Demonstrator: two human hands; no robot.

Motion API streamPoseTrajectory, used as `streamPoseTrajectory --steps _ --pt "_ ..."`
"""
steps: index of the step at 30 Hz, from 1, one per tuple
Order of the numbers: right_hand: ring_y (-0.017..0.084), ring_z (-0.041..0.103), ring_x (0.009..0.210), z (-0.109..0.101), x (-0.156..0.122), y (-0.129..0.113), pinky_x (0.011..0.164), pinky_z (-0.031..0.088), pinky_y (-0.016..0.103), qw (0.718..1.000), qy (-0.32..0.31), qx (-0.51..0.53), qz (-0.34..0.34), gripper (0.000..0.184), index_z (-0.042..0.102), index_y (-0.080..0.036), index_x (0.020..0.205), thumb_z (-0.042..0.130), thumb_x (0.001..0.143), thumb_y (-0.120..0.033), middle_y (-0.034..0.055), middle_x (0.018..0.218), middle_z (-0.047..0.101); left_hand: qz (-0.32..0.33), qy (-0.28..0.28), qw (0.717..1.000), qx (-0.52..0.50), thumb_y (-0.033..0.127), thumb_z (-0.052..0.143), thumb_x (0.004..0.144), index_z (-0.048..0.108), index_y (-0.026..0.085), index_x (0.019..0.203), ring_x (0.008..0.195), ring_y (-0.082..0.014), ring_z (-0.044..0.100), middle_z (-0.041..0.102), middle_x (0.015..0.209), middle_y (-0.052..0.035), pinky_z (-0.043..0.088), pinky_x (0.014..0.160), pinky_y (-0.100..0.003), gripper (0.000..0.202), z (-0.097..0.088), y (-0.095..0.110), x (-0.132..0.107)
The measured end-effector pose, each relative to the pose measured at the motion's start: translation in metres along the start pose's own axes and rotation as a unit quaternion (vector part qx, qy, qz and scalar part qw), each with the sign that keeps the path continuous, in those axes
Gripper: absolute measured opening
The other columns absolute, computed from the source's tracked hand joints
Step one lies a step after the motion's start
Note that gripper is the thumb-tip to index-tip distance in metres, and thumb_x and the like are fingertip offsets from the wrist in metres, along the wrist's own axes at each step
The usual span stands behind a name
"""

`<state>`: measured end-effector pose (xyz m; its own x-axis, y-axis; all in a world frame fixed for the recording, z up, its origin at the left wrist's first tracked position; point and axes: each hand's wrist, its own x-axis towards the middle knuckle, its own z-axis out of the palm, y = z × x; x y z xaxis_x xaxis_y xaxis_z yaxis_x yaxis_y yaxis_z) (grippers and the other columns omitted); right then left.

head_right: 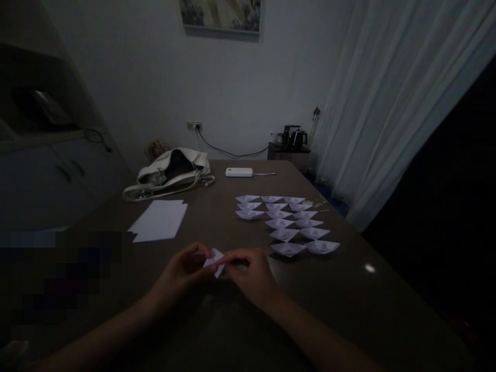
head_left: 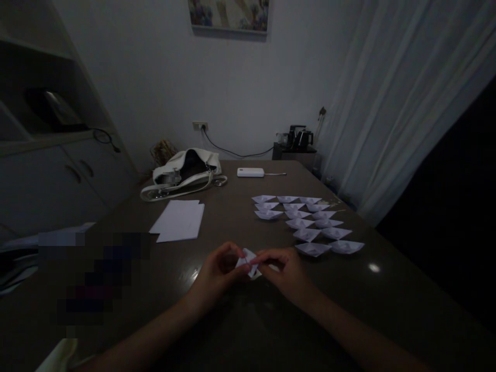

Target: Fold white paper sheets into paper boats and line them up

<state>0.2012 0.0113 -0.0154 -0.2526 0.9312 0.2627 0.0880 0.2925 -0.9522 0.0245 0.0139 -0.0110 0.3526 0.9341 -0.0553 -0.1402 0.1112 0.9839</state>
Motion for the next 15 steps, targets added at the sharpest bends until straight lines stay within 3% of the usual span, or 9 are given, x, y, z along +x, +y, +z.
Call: streamPoseTrajectory --steps 4,7,10,15 --pt "0.016 0.065 0.084 0.0024 -0.0026 -0.0023 0.074 0.053 0.028 1.0 -0.004 0.011 0.01 0.021 0.064 -0.02 0.097 0.06 0.077 -0.019 0.0045 0.094 0.067 0.017 0.026 0.999 0.01 0.032 0.08 0.065 0.038 0.021 0.082 0.056 -0.0141 0.064 0.068 0.064 0.0031 0.046 0.052 -0.02 0.046 0.001 0.0028 -0.0009" --pt "0.016 0.064 0.074 0.0052 -0.0032 0.0003 0.062 0.05 0.025 0.998 -0.009 -0.052 0.034 0.022 0.064 -0.018 0.093 0.069 0.074 -0.027 0.0044 0.086 0.068 0.039 0.033 0.998 0.037 0.029 0.078 0.067 0.037 0.022 0.083 0.06 -0.0155 0.066 0.069 0.065 0.0024 0.045 0.053 -0.02 0.044 0.0016 0.0053 -0.0033" --pt "0.017 0.064 0.066 0.0067 -0.0031 0.0026 0.058 0.048 0.025 0.992 -0.027 -0.116 0.03 0.014 0.068 -0.016 0.079 0.068 0.078 -0.031 0.0035 0.074 0.07 0.054 0.034 0.994 0.087 0.026 0.073 0.071 0.045 0.02 0.09 0.068 -0.0179 0.068 0.071 0.072 -0.0013 0.047 0.058 -0.023 0.035 0.0007 0.0074 -0.0051" --pt "0.017 0.064 0.066 0.0042 -0.0034 0.0001 0.059 0.047 0.025 0.984 -0.008 -0.175 -0.019 0.011 0.07 -0.018 0.087 0.065 0.081 -0.026 0.0026 0.074 0.07 0.106 0.027 0.966 0.235 0.026 0.063 0.08 0.065 0.016 0.085 0.086 -0.022 0.067 0.073 0.088 -0.007 0.05 0.077 -0.029 0.011 -0.0036 0.0104 -0.0057"
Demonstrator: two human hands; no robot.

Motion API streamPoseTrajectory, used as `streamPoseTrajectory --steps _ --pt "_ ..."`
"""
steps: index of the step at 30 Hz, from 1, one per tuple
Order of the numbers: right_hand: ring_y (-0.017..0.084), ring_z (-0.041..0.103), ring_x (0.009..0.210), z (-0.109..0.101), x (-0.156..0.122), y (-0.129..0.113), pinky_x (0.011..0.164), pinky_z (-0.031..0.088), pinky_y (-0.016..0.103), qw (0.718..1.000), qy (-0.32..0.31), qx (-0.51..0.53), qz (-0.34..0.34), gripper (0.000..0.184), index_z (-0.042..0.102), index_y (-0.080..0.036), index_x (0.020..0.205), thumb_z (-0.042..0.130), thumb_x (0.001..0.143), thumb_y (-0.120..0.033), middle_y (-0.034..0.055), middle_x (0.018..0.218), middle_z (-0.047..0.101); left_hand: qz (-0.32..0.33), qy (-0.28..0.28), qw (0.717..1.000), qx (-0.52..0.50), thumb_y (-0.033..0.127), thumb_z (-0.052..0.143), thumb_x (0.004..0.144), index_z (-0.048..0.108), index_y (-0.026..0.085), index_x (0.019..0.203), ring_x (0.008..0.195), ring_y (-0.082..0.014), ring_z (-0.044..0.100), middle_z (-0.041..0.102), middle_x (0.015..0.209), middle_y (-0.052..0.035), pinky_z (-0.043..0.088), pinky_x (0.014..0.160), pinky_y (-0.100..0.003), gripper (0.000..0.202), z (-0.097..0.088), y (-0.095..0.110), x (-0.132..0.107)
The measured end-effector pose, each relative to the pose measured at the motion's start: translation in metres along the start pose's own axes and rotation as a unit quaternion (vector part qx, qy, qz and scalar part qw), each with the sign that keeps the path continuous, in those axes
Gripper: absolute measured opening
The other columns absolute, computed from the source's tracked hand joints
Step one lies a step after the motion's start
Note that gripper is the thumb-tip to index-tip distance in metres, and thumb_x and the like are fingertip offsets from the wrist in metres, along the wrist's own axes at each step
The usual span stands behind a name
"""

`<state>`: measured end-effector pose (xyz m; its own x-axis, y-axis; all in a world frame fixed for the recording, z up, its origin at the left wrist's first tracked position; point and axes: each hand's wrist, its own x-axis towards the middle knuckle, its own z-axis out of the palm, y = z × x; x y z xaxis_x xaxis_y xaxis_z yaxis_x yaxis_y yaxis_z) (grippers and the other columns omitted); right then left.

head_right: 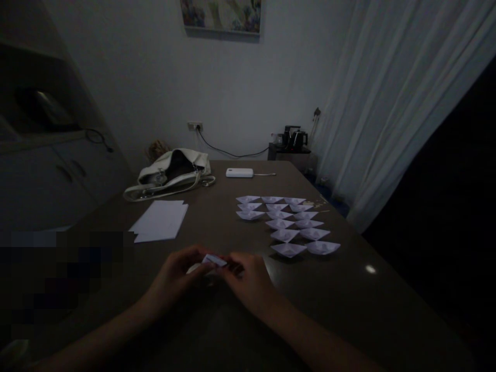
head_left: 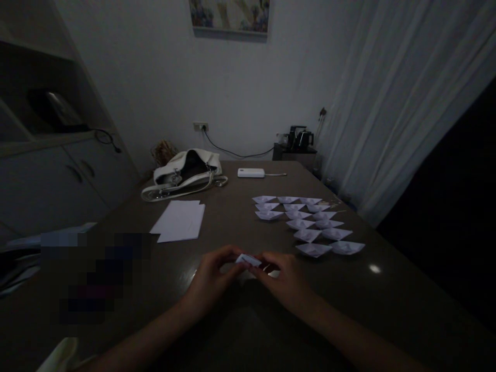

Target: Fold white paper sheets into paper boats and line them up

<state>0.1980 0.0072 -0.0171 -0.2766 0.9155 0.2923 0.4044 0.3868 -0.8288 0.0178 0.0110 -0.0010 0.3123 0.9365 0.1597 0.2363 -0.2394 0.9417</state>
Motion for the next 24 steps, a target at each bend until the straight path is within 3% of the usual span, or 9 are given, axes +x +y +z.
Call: streamPoseTrajectory --steps 3,6,11,18,24 --pt "0.017 0.063 0.068 -0.0036 -0.001 -0.0012 0.06 0.048 0.026 0.997 0.038 -0.034 -0.051 0.018 0.069 -0.019 0.094 0.068 0.079 -0.027 0.004 0.08 0.07 0.036 0.015 0.994 0.101 0.023 0.063 0.079 0.07 0.018 0.082 0.08 -0.0217 0.068 0.073 0.084 -0.0057 0.05 0.073 -0.028 0.009 -0.0009 0.0 -0.0014" --pt "0.016 0.063 0.072 -0.0067 -0.0018 -0.0013 0.065 0.049 0.027 0.994 0.036 -0.027 -0.103 0.014 0.069 -0.02 0.094 0.065 0.083 -0.027 0.0041 0.083 0.07 0.061 0.008 0.986 0.154 0.019 0.063 0.078 0.071 0.019 0.084 0.076 -0.0206 0.067 0.073 0.082 -0.0048 0.049 0.069 -0.026 0.01 0.0 -0.0006 -0.0029" --pt "0.017 0.063 0.074 -0.0104 -0.0006 -0.002 0.067 0.048 0.028 0.993 0.01 -0.035 -0.115 0.009 0.07 -0.02 0.087 0.062 0.085 -0.023 0.0042 0.08 0.07 0.044 -0.042 0.992 0.108 0.028 0.062 0.083 0.072 0.017 0.089 0.078 -0.0202 0.068 0.073 0.085 -0.0058 0.051 0.069 -0.025 0.015 0.0 -0.0011 -0.0016" --pt "0.015 0.063 0.071 -0.0065 -0.0001 -0.0072 0.058 0.048 0.022 0.993 0.05 0.02 -0.106 0.008 0.068 -0.019 0.083 0.061 0.084 -0.022 0.0032 0.078 0.069 0.005 0.028 0.999 0.033 0.033 0.066 0.077 0.076 0.014 0.079 0.074 -0.023 0.07 0.075 0.079 -0.0081 0.052 0.064 -0.026 0.021 0.0025 -0.0002 -0.0005" --pt "0.014 0.064 0.071 -0.0022 -0.0032 -0.009 0.055 0.05 0.021 0.987 0.087 0.034 -0.128 0.006 0.067 -0.019 0.083 0.061 0.084 -0.02 0.0033 0.078 0.068 0.025 0.051 0.998 -0.02 0.029 0.069 0.075 0.076 0.014 0.076 0.071 -0.0218 0.07 0.076 0.077 -0.0081 0.052 0.063 -0.025 0.017 0.0062 0.0025 -0.0028"
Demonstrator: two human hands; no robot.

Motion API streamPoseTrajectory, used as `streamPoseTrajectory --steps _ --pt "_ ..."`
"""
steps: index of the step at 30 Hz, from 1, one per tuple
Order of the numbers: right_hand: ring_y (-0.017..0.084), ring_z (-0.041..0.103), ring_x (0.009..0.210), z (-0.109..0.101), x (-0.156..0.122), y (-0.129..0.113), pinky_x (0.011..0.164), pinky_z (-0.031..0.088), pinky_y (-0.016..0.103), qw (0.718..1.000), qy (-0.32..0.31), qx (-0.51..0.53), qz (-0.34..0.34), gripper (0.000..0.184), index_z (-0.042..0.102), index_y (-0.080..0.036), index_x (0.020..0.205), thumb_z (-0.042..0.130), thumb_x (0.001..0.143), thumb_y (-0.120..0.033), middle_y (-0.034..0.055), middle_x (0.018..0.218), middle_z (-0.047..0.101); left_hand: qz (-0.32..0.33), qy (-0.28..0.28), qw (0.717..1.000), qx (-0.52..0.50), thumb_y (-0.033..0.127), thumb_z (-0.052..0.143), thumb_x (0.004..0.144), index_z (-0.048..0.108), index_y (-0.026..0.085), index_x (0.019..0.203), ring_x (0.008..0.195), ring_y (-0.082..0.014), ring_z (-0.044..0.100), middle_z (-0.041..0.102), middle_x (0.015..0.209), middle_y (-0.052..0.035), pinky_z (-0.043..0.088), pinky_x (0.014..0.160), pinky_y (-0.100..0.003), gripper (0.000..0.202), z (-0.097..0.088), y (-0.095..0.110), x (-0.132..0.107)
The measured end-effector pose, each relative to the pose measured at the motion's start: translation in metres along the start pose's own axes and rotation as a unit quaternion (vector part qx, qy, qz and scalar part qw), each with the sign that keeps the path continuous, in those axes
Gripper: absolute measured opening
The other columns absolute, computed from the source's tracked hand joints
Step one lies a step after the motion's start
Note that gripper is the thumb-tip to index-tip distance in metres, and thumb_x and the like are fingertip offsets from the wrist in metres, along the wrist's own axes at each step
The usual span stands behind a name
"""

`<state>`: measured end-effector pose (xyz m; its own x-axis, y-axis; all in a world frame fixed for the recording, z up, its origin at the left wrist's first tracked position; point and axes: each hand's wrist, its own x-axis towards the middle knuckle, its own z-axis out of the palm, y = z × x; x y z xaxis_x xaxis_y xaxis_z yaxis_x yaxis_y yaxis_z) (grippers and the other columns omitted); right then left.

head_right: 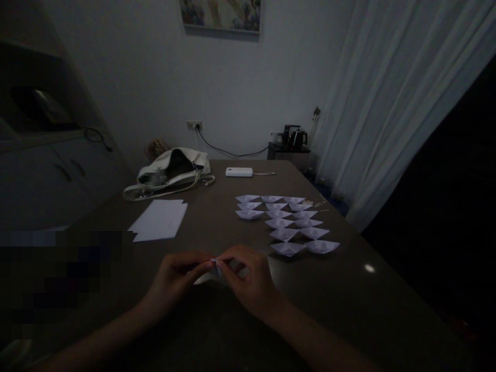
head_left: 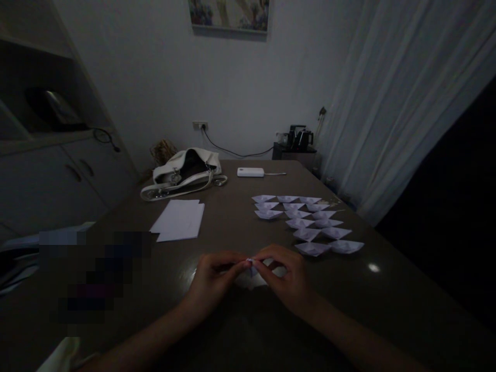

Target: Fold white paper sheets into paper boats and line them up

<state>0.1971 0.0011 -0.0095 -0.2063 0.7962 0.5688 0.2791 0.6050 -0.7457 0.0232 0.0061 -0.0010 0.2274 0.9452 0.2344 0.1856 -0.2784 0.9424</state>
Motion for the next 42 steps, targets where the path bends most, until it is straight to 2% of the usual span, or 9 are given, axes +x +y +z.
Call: streamPoseTrajectory --steps 5,12,21,25,29,33,37,39,42 --pt "0.015 0.064 0.073 0.001 -0.001 0.001 0.056 0.052 0.021 1.0 0.023 0.012 0.01 0.005 0.067 -0.02 0.083 0.062 0.083 -0.02 0.0035 0.079 0.067 -0.003 0.013 1.0 -0.023 0.028 0.069 0.075 0.076 0.015 0.075 0.072 -0.0207 0.07 0.076 0.077 -0.0072 0.053 0.065 -0.025 0.015 0.0 0.003 0.0" --pt "0.016 0.066 0.07 -0.003 -0.001 0.012 0.06 0.058 0.027 0.986 0.064 0.097 0.12 0.011 0.063 -0.019 0.081 0.061 0.084 -0.029 0.0026 0.076 0.064 -0.045 0.087 0.993 -0.061 0.031 0.07 0.074 0.076 0.016 0.08 0.077 -0.0206 0.069 0.076 0.081 -0.0062 0.053 0.07 -0.026 0.017 -0.01 0.002 0.004" --pt "0.016 0.067 0.071 -0.002 0.0 0.016 0.065 0.058 0.029 0.986 0.057 0.11 0.115 0.01 0.056 -0.02 0.087 0.054 0.089 -0.03 0.0036 0.08 0.064 -0.056 0.105 0.982 -0.148 0.037 0.061 0.084 0.063 0.015 0.083 0.081 -0.0174 0.065 0.072 0.096 -0.0081 0.051 0.07 -0.025 0.023 -0.005 -0.012 0.005" --pt "0.016 0.068 0.077 -0.003 -0.003 0.01 0.066 0.055 0.025 0.997 -0.002 0.051 0.05 0.003 0.051 -0.021 0.092 0.049 0.089 -0.021 0.0049 0.091 0.066 -0.021 0.085 0.985 -0.149 0.039 0.057 0.087 0.054 0.017 0.08 0.083 -0.018 0.065 0.071 0.101 -0.0088 0.05 0.069 -0.026 0.023 0.0 -0.012 0.002" --pt "0.014 0.067 0.074 -0.006 -0.004 0.004 0.066 0.052 0.023 0.993 -0.107 -0.045 -0.02 0.021 0.056 -0.021 0.106 0.055 0.085 -0.018 0.0044 0.097 0.068 0.01 0.058 0.994 -0.092 0.034 0.056 0.089 0.054 0.018 0.084 0.088 -0.0187 0.063 0.07 0.1 -0.0083 0.049 0.075 -0.027 0.017 0.001 -0.014 -0.002" --pt "0.017 0.067 0.076 -0.005 -0.004 0.008 0.067 0.05 0.025 0.992 -0.083 -0.087 -0.046 0.012 0.065 -0.018 0.091 0.066 0.082 -0.027 0.0053 0.087 0.071 0.021 0.034 0.993 -0.114 0.032 0.051 0.091 0.054 0.019 0.092 0.087 -0.0185 0.062 0.067 0.096 -0.0062 0.049 0.074 -0.028 0.013 -0.002 -0.011 -0.001" --pt "0.016 0.066 0.071 -0.007 0.0 0.012 0.064 0.048 0.024 0.991 -0.08 -0.093 -0.055 0.009 0.066 -0.016 0.081 0.062 0.085 -0.023 0.0046 0.076 0.07 0.073 -0.06 0.995 -0.009 0.031 0.045 0.093 0.062 0.018 0.092 0.085 -0.0186 0.059 0.061 0.089 -0.0055 0.048 0.075 -0.029 0.022 -0.013 -0.002 0.005" --pt "0.016 0.065 0.068 -0.01 0.002 0.01 0.062 0.047 0.024 0.988 -0.1 -0.097 -0.065 0.009 0.065 -0.016 0.079 0.062 0.085 -0.022 0.0042 0.074 0.069 0.102 -0.132 0.984 0.062 0.034 0.054 0.088 0.066 0.018 0.091 0.091 -0.0209 0.059 0.06 0.097 -0.0073 0.048 0.079 -0.031 0.02 -0.019 0.003 0.007" --pt "0.016 0.063 0.064 -0.014 0.003 0.006 0.06 0.046 0.024 0.983 -0.13 -0.105 -0.073 0.012 0.063 -0.017 0.075 0.061 0.085 -0.024 0.0036 0.071 0.068 0.108 -0.172 0.972 0.118 0.033 0.072 0.075 0.069 0.02 0.092 0.106 -0.0254 0.055 0.058 0.113 -0.0094 0.045 0.089 -0.035 0.022 -0.023 0.006 0.008"
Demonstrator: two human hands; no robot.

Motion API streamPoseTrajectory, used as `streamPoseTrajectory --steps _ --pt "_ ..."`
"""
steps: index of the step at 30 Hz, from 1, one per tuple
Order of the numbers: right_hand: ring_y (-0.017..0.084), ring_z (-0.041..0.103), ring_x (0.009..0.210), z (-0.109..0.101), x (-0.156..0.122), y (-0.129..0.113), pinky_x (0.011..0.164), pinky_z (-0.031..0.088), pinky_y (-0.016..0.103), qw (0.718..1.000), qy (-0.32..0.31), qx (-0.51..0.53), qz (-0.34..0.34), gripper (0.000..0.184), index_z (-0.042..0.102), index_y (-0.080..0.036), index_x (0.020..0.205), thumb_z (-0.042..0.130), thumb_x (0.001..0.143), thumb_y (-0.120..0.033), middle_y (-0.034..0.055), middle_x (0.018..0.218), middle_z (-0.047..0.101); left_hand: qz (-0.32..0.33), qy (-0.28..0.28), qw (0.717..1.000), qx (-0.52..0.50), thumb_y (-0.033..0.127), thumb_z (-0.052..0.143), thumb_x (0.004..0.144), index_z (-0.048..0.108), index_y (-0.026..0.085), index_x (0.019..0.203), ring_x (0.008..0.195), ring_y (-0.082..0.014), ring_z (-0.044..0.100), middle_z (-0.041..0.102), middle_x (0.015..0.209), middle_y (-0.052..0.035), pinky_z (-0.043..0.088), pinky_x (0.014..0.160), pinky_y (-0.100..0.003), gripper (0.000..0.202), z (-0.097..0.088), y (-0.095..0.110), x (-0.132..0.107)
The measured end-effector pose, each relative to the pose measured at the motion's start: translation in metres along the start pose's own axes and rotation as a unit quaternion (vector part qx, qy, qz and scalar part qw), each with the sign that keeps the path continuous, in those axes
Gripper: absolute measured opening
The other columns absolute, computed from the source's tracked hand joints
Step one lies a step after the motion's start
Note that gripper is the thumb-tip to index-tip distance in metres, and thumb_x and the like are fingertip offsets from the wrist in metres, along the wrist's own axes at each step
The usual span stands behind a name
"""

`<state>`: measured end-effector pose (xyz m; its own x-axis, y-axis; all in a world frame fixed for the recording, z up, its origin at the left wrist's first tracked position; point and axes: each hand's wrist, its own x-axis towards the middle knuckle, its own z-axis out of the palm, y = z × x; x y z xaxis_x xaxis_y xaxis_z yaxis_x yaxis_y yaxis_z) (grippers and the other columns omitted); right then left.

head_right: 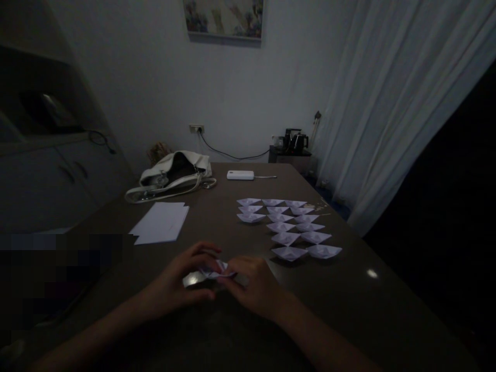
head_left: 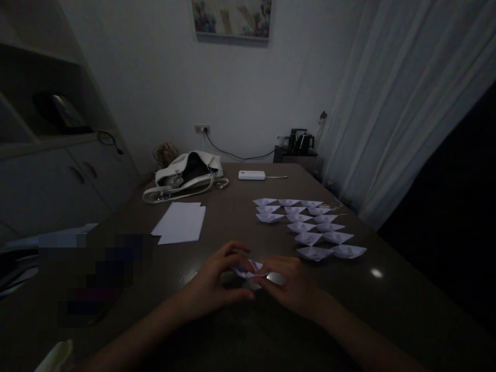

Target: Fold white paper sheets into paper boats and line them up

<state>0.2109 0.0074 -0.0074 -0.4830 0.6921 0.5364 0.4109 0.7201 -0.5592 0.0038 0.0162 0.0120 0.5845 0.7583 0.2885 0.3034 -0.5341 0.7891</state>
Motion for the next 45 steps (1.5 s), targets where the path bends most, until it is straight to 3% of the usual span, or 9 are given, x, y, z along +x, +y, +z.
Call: streamPoseTrajectory --steps 7,13,17,22,27,32,37,42,45 --pt "0.015 0.063 0.063 -0.003 -0.001 -0.002 0.058 0.045 0.024 1.0 -0.008 0.017 -0.003 0.01 0.063 -0.018 0.077 0.061 0.085 -0.024 0.003 0.071 0.067 -0.079 0.036 0.996 -0.037 0.033 0.077 0.07 0.066 0.015 0.085 0.072 -0.0185 0.064 0.069 0.079 -0.0042 0.048 0.063 -0.024 0.026 0.004 -0.007 -0.002" --pt "0.014 0.063 0.063 -0.004 -0.002 -0.002 0.059 0.045 0.023 0.999 -0.002 0.027 0.027 0.008 0.063 -0.017 0.076 0.063 0.082 -0.022 0.0017 0.069 0.066 -0.046 0.036 0.998 -0.004 0.033 0.072 0.076 0.068 0.014 0.078 0.075 -0.0194 0.065 0.071 0.079 -0.0061 0.046 0.068 -0.024 0.02 0.003 -0.007 -0.002" --pt "0.014 0.065 0.07 -0.003 -0.001 -0.006 0.062 0.047 0.023 0.996 0.001 0.068 0.06 0.007 0.061 -0.02 0.09 0.063 0.083 -0.023 0.0009 0.079 0.068 -0.031 0.031 0.999 0.002 0.033 0.065 0.083 0.067 0.014 0.077 0.072 -0.0177 0.063 0.069 0.076 -0.0051 0.045 0.066 -0.024 0.02 0.007 -0.007 -0.004" --pt "0.016 0.067 0.07 0.003 -0.003 -0.005 0.063 0.051 0.025 0.979 0.025 0.152 0.136 0.024 0.055 -0.023 0.106 0.063 0.083 -0.024 -0.0004 0.076 0.067 -0.106 0.119 0.984 -0.079 0.032 0.07 0.077 0.064 0.016 0.096 0.07 -0.0175 0.063 0.067 0.076 -0.003 0.045 0.061 -0.023 0.025 0.016 -0.006 -0.004" --pt "0.016 0.067 0.071 0.007 -0.002 -0.003 0.066 0.052 0.026 0.963 0.03 0.206 0.173 0.026 0.058 -0.022 0.107 0.064 0.081 -0.025 0.0003 0.077 0.068 -0.12 0.121 0.981 -0.092 0.03 0.071 0.076 0.067 0.017 0.097 0.066 -0.0167 0.063 0.067 0.07 -0.0013 0.045 0.06 -0.023 0.025 0.017 -0.004 -0.003" --pt "0.015 0.063 0.06 0.006 0.001 0.004 0.053 0.047 0.023 0.941 -0.059 0.236 0.236 0.021 0.068 -0.016 0.078 0.061 0.084 -0.035 0.0019 0.066 0.068 -0.143 0.093 0.984 -0.055 0.033 0.07 0.075 0.07 0.016 0.098 0.077 -0.0202 0.065 0.072 0.084 -0.0052 0.047 0.066 -0.025 0.028 0.012 -0.006 -0.001" --pt "0.014 0.06 0.054 0.005 0.002 0.001 0.049 0.042 0.021 0.951 -0.064 0.19 0.237 0.019 0.067 -0.016 0.068 0.062 0.082 -0.027 0.0001 0.057 0.064 -0.164 -0.008 0.986 -0.003 0.033 0.065 0.077 0.073 0.013 0.079 0.062 -0.0167 0.06 0.069 0.066 -0.002 0.039 0.054 -0.021 0.021 0.007 -0.003 0.001" --pt "0.014 0.057 0.053 0.006 0.001 -0.01 0.05 0.039 0.022 0.98 -0.024 0.098 0.172 0.02 0.065 -0.017 0.064 0.062 0.082 -0.024 -0.0004 0.055 0.061 -0.156 0.074 0.985 -0.025 0.035 0.067 0.073 0.067 0.015 0.067 0.064 -0.0171 0.058 0.065 0.063 -0.0015 0.041 0.057 -0.021 0.021 0.013 0.002 -0.004" --pt "0.013 0.056 0.052 0.01 0.0 -0.005 0.05 0.04 0.022 0.966 0.012 0.168 0.198 0.02 0.065 -0.017 0.065 0.064 0.081 -0.029 -0.0006 0.055 0.061 -0.158 0.098 0.982 -0.043 0.035 0.067 0.073 0.064 0.016 0.066 0.063 -0.0171 0.058 0.064 0.063 -0.0014 0.041 0.056 -0.021 0.021 0.016 0.005 -0.004"
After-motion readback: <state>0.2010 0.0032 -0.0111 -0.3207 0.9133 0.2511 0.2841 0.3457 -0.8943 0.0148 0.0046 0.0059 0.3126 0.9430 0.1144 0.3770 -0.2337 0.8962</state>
